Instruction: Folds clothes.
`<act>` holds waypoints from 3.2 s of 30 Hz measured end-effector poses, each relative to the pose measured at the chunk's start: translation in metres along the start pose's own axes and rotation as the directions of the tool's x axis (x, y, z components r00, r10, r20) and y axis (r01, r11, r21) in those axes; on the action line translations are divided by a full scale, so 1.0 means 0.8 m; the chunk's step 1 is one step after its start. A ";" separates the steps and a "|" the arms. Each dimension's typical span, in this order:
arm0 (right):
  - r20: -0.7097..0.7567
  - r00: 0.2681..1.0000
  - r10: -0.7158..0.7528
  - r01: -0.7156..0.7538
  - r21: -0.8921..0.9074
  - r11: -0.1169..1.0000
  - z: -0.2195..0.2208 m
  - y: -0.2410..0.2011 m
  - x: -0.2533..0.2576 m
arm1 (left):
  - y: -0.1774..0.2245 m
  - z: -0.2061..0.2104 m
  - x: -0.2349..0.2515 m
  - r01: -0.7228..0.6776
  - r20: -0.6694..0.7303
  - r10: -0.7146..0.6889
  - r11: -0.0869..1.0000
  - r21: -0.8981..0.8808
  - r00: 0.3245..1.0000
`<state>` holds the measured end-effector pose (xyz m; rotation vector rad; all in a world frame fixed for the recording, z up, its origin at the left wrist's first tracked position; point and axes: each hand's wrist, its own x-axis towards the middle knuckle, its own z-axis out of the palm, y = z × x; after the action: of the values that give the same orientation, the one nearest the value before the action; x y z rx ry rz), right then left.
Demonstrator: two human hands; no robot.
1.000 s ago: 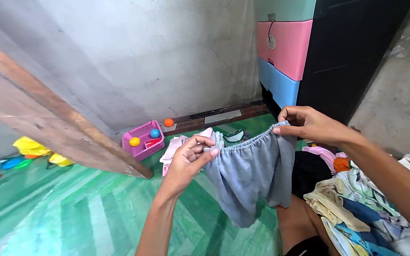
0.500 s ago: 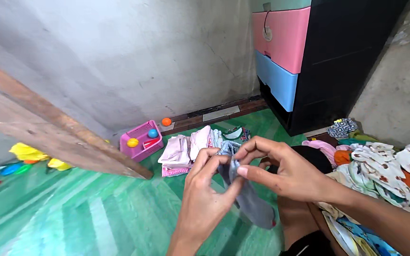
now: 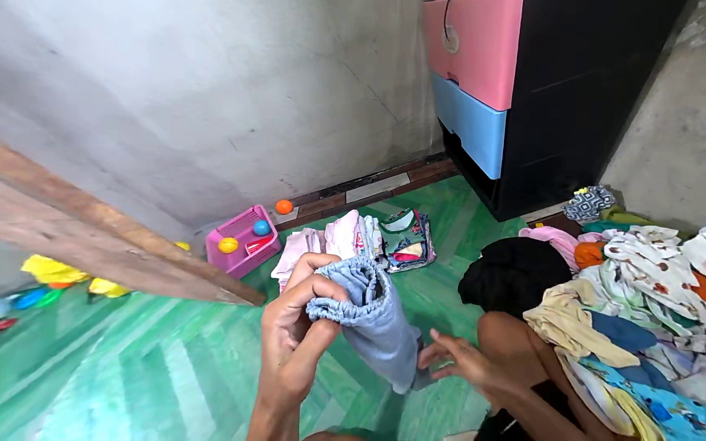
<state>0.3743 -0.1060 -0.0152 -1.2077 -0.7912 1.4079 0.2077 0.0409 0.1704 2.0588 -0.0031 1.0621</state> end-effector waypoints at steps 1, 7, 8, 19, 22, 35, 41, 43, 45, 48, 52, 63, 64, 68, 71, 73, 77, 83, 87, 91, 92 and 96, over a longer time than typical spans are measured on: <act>0.017 1.000 0.019 -0.020 0.054 0.998 0.010 0.007 0.006 | 0.000 0.000 -0.001 -0.005 0.012 0.004 1.000 0.002 1.000; -0.056 0.982 -0.180 0.188 0.319 0.929 0.005 -0.036 0.030 | -0.003 -0.023 -0.019 -0.025 -0.038 0.029 0.994 0.106 0.999; -0.118 0.967 -0.226 0.252 0.308 0.917 -0.005 -0.050 0.032 | -0.005 -0.031 -0.027 -0.015 -0.069 0.024 0.992 0.126 0.997; -0.024 0.865 -0.502 0.444 -0.431 0.785 -0.055 -0.161 0.022 | -0.043 -0.054 -0.109 0.101 -0.298 -0.049 0.982 0.161 0.953; -0.021 0.877 -0.480 0.387 -0.561 0.732 -0.063 -0.152 0.026 | -0.036 -0.063 -0.113 0.098 -0.256 -0.055 0.982 0.158 0.965; 0.043 0.884 -0.465 0.292 -0.828 0.478 -0.067 -0.140 0.001 | -0.023 -0.064 -0.131 0.106 -0.110 -0.101 0.994 0.039 0.989; 0.216 0.865 -0.453 0.463 -0.694 0.552 -0.083 -0.145 -0.004 | -0.003 -0.069 -0.123 0.059 -0.127 -0.067 0.996 -0.063 0.990; 0.241 0.848 -0.472 0.524 -0.514 0.679 -0.078 -0.144 0.002 | -0.011 -0.065 -0.108 0.053 -0.288 -0.105 0.982 -0.183 0.952; 0.157 0.880 -0.449 0.475 -0.340 0.812 -0.064 -0.142 0.014 | -0.033 -0.032 -0.089 0.109 -0.506 -0.326 0.905 -0.411 0.799; -0.024 0.932 -0.360 0.340 -0.278 0.898 -0.048 -0.122 0.033 | -0.070 0.039 -0.100 0.421 -0.366 -0.835 0.530 -0.736 0.412; -0.164 0.951 -0.261 0.225 -0.208 0.952 -0.054 -0.093 0.037 | -0.103 0.078 -0.156 0.489 -0.134 -0.889 0.360 -0.794 0.438; -0.349 0.932 -0.099 0.056 -0.133 0.989 -0.058 -0.044 0.096 | -0.168 0.044 -0.160 0.751 -0.427 -0.837 0.516 -0.411 0.342; -0.358 0.924 -0.133 0.076 -0.167 0.983 -0.056 -0.040 0.106 | -0.172 0.042 -0.157 0.746 -0.456 -0.814 0.544 -0.384 0.359; -0.296 0.889 -0.350 0.290 -0.227 0.930 -0.043 -0.041 0.123 | -0.169 0.019 -0.149 0.654 -0.544 -0.659 0.716 -0.244 0.518; -0.245 0.881 -0.406 0.337 -0.279 0.899 -0.046 -0.027 0.122 | -0.171 0.011 -0.171 0.631 -0.542 -0.596 0.762 -0.149 0.592; -0.230 0.911 -0.341 0.254 -0.336 0.907 -0.054 0.000 0.120 | -0.180 0.018 -0.207 0.692 -0.493 -0.641 0.714 -0.102 0.589; -0.157 0.982 -0.100 -0.003 -0.552 0.834 -0.083 0.092 0.122 | -0.215 0.061 -0.305 0.863 -0.303 -0.835 0.500 -0.075 0.459; -0.214 0.963 0.163 -0.269 -0.796 0.542 -0.078 0.137 0.104 | -0.229 0.117 -0.377 0.967 -0.040 -0.968 0.245 0.062 0.248; -0.286 0.880 0.380 -0.407 -0.867 0.289 -0.059 0.120 0.102 | -0.228 0.128 -0.375 0.973 0.034 -0.979 0.204 0.111 0.202; -0.308 0.839 0.448 -0.411 -0.898 0.154 -0.050 0.126 0.100 | -0.227 0.137 -0.385 0.957 0.119 -0.984 0.157 0.244 0.131; -0.303 0.838 0.453 -0.401 -0.906 0.136 -0.050 0.129 0.100 | -0.228 0.138 -0.386 0.952 0.130 -0.986 0.138 0.272 0.105; -0.272 0.858 0.436 -0.403 -0.883 0.240 -0.054 0.133 0.116 | -0.231 0.133 -0.369 0.956 -0.102 -0.993 0.034 0.292 0.067</act>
<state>0.3916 -0.0452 -0.1484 -2.4721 -1.4764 1.3717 0.1517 -0.0020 -0.1872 1.6476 1.4469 -0.0593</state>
